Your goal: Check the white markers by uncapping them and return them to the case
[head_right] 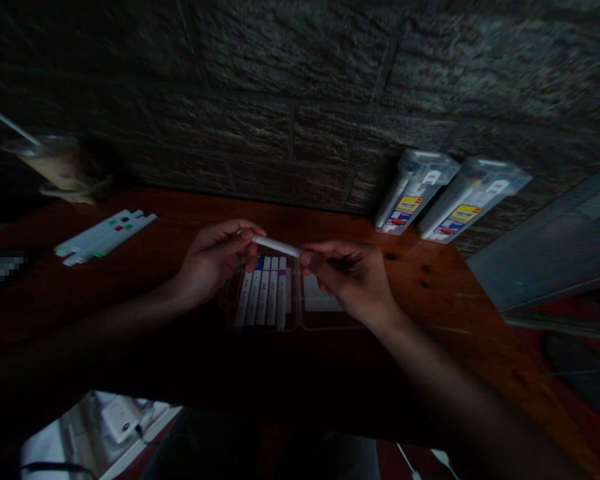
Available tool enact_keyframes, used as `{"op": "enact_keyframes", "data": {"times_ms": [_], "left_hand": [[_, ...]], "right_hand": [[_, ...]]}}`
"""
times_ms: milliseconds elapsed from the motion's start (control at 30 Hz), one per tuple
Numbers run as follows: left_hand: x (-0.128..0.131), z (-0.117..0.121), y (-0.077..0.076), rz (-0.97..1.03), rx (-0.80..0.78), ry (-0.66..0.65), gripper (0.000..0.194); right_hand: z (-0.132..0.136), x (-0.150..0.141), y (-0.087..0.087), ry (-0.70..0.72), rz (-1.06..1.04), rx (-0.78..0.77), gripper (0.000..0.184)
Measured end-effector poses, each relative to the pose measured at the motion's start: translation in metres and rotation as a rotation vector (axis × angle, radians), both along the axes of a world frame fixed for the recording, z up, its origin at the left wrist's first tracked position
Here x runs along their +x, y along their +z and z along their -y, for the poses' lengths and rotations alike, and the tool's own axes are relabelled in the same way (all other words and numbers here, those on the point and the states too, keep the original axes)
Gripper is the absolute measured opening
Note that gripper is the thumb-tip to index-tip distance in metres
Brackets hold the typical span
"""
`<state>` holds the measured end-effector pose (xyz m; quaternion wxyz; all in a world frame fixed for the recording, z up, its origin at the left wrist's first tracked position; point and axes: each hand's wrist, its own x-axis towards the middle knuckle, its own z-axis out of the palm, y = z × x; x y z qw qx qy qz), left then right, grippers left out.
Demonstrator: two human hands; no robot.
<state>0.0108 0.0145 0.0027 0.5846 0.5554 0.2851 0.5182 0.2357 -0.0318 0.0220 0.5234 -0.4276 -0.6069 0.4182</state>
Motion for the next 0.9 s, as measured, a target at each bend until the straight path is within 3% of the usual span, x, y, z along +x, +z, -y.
{"op": "enact_keyframes", "data": {"times_ms": [500,900], "left_hand": [[-0.0002,-0.0018,0.0035,0.055,-0.091,0.026,0.011],[-0.0008,-0.0028,0.0039,0.051,-0.085,0.032,0.011]], "right_hand": [[-0.0008,-0.0002,-0.0004,0.12,-0.126,-0.054,0.017],[-0.0005,-0.0002,0.0025,0.026,-0.042,-0.051,0.016]]}}
